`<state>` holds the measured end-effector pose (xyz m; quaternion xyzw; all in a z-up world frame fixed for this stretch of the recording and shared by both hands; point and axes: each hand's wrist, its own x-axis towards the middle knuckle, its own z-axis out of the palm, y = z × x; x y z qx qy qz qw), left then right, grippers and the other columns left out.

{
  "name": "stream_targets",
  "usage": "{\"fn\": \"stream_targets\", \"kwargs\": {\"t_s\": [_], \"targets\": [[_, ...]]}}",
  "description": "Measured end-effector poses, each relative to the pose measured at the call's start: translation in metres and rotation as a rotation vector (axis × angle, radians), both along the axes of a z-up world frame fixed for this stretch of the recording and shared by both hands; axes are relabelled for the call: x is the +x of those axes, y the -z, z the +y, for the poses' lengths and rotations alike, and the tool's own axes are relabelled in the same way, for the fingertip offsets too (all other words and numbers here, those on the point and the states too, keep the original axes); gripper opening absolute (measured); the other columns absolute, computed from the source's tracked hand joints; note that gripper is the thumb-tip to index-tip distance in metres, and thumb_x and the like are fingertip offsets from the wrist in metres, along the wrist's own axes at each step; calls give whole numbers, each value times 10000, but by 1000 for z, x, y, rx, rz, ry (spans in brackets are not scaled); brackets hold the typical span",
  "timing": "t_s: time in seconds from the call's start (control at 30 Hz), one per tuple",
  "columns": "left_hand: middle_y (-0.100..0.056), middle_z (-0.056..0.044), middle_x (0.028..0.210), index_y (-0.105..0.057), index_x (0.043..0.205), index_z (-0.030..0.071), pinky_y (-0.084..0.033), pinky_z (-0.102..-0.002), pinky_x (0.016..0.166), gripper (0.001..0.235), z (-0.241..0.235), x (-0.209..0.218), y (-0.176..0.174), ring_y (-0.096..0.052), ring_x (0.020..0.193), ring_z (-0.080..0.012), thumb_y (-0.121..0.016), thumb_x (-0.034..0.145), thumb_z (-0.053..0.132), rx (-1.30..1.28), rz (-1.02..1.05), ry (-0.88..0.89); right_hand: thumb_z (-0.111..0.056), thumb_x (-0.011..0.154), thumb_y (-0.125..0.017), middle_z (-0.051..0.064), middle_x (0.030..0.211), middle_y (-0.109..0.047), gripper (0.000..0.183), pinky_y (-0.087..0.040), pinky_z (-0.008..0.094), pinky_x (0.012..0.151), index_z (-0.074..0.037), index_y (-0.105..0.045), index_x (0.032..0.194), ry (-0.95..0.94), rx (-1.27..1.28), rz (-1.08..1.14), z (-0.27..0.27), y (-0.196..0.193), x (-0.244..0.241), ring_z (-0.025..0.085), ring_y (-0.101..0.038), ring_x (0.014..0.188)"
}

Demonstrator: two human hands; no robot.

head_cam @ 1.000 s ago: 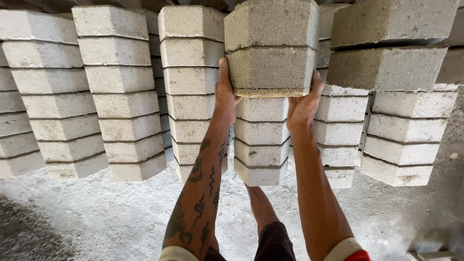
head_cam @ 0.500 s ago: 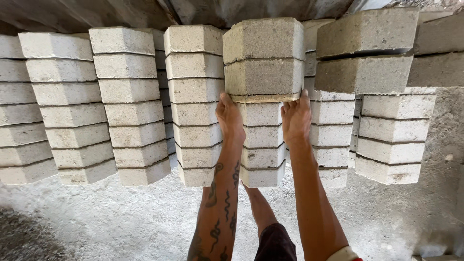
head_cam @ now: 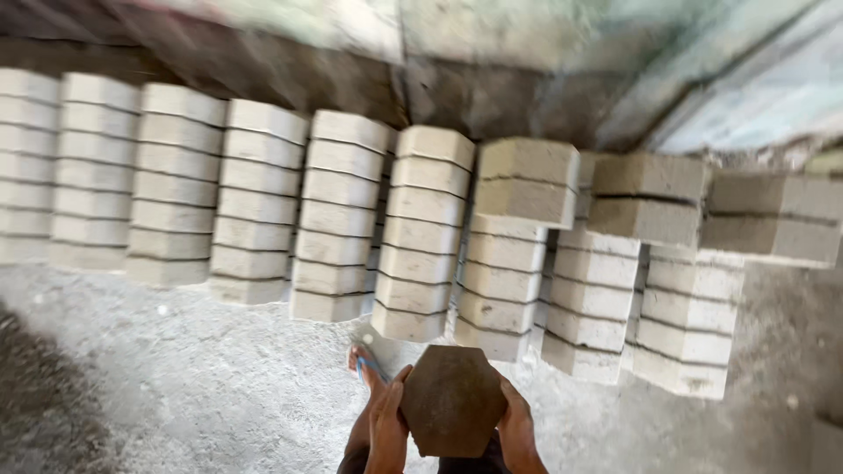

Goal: The person fills a hexagonal mold with a sand mixture, compacts it using a mallet and a level, scrapes away excess material, and then removes the mold to produce a block which they stack with others.

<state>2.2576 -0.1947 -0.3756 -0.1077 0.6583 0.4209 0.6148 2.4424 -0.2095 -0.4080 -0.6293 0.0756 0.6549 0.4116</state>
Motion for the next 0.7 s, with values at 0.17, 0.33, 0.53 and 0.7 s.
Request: {"fn": "stream_targets", "kwargs": {"t_s": [0.17, 0.33, 0.53, 0.7], "targets": [[-652, -130, 1416, -665, 1360, 10, -472, -388, 1072, 503, 7, -78, -76, -561, 1329, -248, -465, 987, 283, 237, 260, 80, -301, 967, -435, 95, 1529, -563, 556, -385, 369, 1179, -47, -591, 1435, -232, 131, -119, 58, -100, -84, 212, -469, 1447], [-736, -139, 1248, -718, 1295, -20, -530, -382, 928, 481, 16, -203, -225, -640, 1171, -245, -473, 990, 260, 267, 288, -116, -233, 1010, -418, 162, 1500, -552, 513, -344, 349, 1195, 33, -532, 1434, -581, 888, -244, 84, -183, -194, 229, -488, 1407], [-777, -126, 1121, -762, 1247, -57, -535, -309, 727, 488, -76, -383, -332, -666, 1016, -194, -531, 965, 267, 485, 412, -170, -302, 1030, -467, 383, 1622, -230, 587, -301, 379, 1233, 171, -451, 1377, -557, 1623, -89, 53, -315, -400, 395, -221, 1576], [-14, -226, 1705, -290, 1558, 50, -71, -572, 1269, 769, -145, -510, -365, 38, 1598, -369, -388, 1059, 627, 1090, 1117, -171, -327, 905, -543, 227, 1640, -300, 783, -282, 498, 1199, 164, -343, 1482, -563, 1113, 728, 6, -341, -562, 337, -360, 1467]]}}
